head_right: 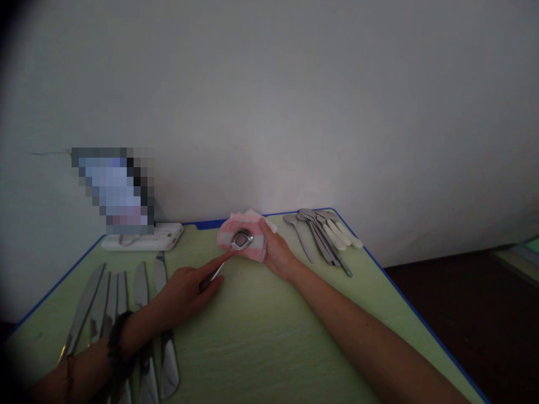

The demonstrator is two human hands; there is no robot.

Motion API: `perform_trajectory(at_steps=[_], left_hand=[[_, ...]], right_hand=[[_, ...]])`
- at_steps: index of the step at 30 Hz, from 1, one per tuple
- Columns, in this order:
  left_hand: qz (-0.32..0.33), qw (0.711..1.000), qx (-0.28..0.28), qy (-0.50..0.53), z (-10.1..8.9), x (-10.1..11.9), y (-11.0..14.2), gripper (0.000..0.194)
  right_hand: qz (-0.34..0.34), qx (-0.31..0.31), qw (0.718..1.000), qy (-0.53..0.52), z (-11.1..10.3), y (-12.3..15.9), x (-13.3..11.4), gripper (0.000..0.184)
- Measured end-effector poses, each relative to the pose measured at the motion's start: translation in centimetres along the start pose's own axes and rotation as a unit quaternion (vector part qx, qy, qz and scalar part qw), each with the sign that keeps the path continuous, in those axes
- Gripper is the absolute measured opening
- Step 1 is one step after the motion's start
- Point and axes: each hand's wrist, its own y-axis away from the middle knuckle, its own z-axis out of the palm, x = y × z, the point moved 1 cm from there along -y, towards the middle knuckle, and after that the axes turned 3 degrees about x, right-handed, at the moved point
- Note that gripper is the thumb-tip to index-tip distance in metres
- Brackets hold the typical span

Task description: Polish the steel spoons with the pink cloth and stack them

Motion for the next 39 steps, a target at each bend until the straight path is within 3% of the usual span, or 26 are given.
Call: perform_trajectory(at_steps=[10,18,23,30,39], left_hand=[[-0.002,1.000,0.001,0.007,0.0,0.0,0.0,0.051],[-0.007,1.000,-0.005,0.008,-0.1,0.2,0.0,0.050],[-0.015,0.997,0.003,0.074,-0.5,0.3,0.0,0.046],[-0.092,0.949,0.054,0.297,-0.9,0.3,-0.1,0.042],[-0.130,0.897,0.116,0.405,0.0,-0.9,-0.6,0.032]], right_hand=[[-0.033,-0.040,0.998,0.022,-0.1,0.0,0.0,0.027],[-0.029,-0.048,0.998,0.030,0.1,0.3,-0.2,0.032],[-0.025,-0.027,0.999,0.026,0.1,0.3,-0.2,0.031],[0.016,-0.003,1.000,-0.017,-0.2,0.2,0.0,0.028],[-0.011,0.037,0.996,-0.084,-0.2,-1.3,-0.5,0.022]])
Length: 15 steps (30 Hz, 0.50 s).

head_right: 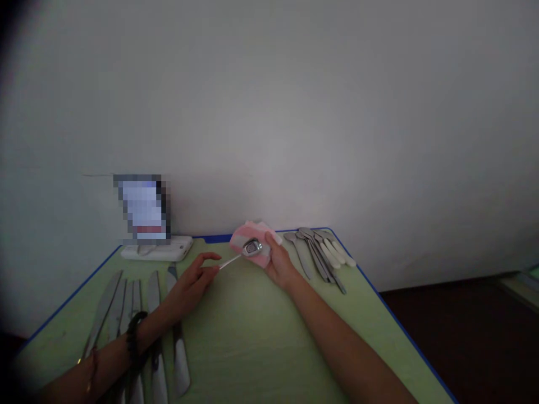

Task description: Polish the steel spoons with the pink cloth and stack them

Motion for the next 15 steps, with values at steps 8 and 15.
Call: perform_trajectory(at_steps=[8,15], left_hand=[[-0.015,0.999,0.026,0.041,0.2,-0.8,-0.1,0.029],[-0.013,0.997,0.035,0.073,0.3,-0.4,0.1,0.024]], right_hand=[[-0.030,0.042,0.998,-0.029,1.6,-2.4,2.4,0.020],[0.002,-0.029,1.000,-0.010,1.4,-2.3,1.9,0.027]])
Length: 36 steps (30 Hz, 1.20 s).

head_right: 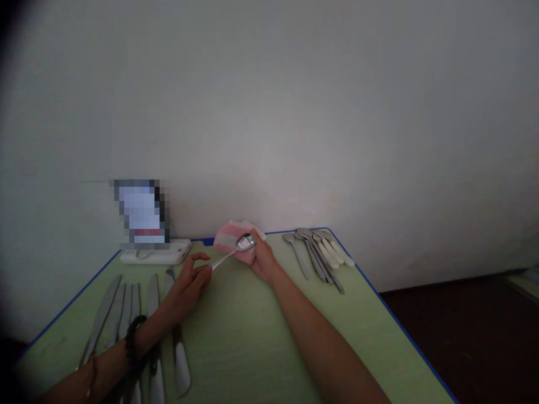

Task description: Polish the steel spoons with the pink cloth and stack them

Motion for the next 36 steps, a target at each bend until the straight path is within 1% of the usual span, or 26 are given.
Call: perform_trajectory(at_steps=[2,5,8,14,18,24,29,33,36], left_hand=[[0.002,1.000,-0.002,0.008,0.0,0.0,0.0,0.024],[0.009,1.000,-0.010,0.015,0.0,0.1,-0.1,0.026],[0.007,1.000,-0.015,0.009,-0.1,0.1,-0.3,0.027],[-0.019,0.999,-0.027,-0.013,-0.1,0.2,-0.5,0.032],[-0.020,0.999,-0.044,-0.021,-0.1,0.4,-0.5,0.029],[-0.013,0.999,-0.032,-0.037,0.0,0.9,0.0,0.027],[-0.011,0.999,-0.022,-0.043,-0.1,1.0,0.0,0.024],[-0.010,0.999,-0.034,-0.032,-0.1,0.7,0.0,0.021],[0.006,0.998,-0.050,-0.028,-0.1,0.5,-0.1,0.019]], right_hand=[[0.009,-0.018,1.000,0.009,0.1,0.1,-0.1,0.028],[0.005,-0.022,1.000,0.012,0.4,0.2,-0.2,0.027],[0.004,-0.014,1.000,0.015,0.5,0.3,-0.2,0.026],[0.022,0.013,0.999,0.033,0.5,0.4,-0.1,0.027],[0.021,0.009,0.999,0.035,0.5,0.4,0.1,0.029],[0.017,0.032,0.998,0.053,0.8,0.5,0.1,0.026],[0.009,0.023,0.998,0.059,1.1,0.7,0.1,0.025],[0.003,0.016,0.999,0.048,0.7,0.5,0.2,0.026],[0.000,0.036,0.998,0.043,0.5,0.3,0.3,0.026]])
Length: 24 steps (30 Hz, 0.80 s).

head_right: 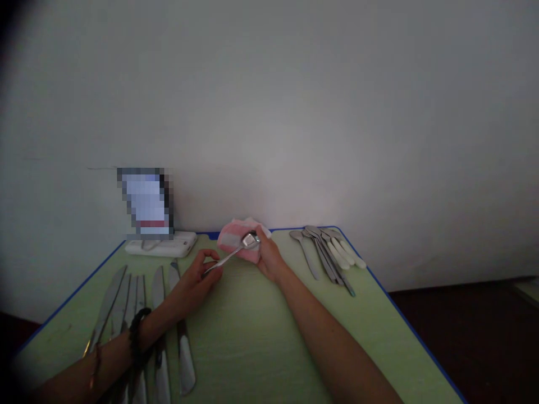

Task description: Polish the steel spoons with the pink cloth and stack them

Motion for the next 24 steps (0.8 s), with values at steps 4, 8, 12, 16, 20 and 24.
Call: perform_trajectory(at_steps=[4,8,12,16,20,24], left_hand=[[0.021,0.999,-0.016,-0.036,0.0,0.0,-0.1,0.021],[0.014,0.996,-0.044,-0.079,-0.1,0.2,-0.1,0.023],[0.023,0.995,-0.029,-0.089,-0.2,0.3,0.0,0.026],[0.012,0.998,-0.015,-0.065,-0.2,0.3,0.1,0.029],[-0.002,0.999,0.011,-0.045,-0.2,0.3,-0.1,0.033],[-0.026,0.999,0.025,0.026,-0.1,0.2,-0.3,0.043]], right_hand=[[-0.006,0.004,1.000,0.002,0.0,-0.2,0.2,0.028],[-0.048,0.040,0.998,0.021,-0.2,0.1,0.7,0.029],[-0.088,0.072,0.993,0.036,-0.4,0.5,1.1,0.031],[-0.088,0.080,0.993,0.013,-0.5,0.4,0.9,0.031],[-0.079,0.075,0.994,-0.023,-0.5,0.1,0.4,0.032],[-0.048,0.061,0.996,-0.032,-0.3,0.2,0.0,0.033]])
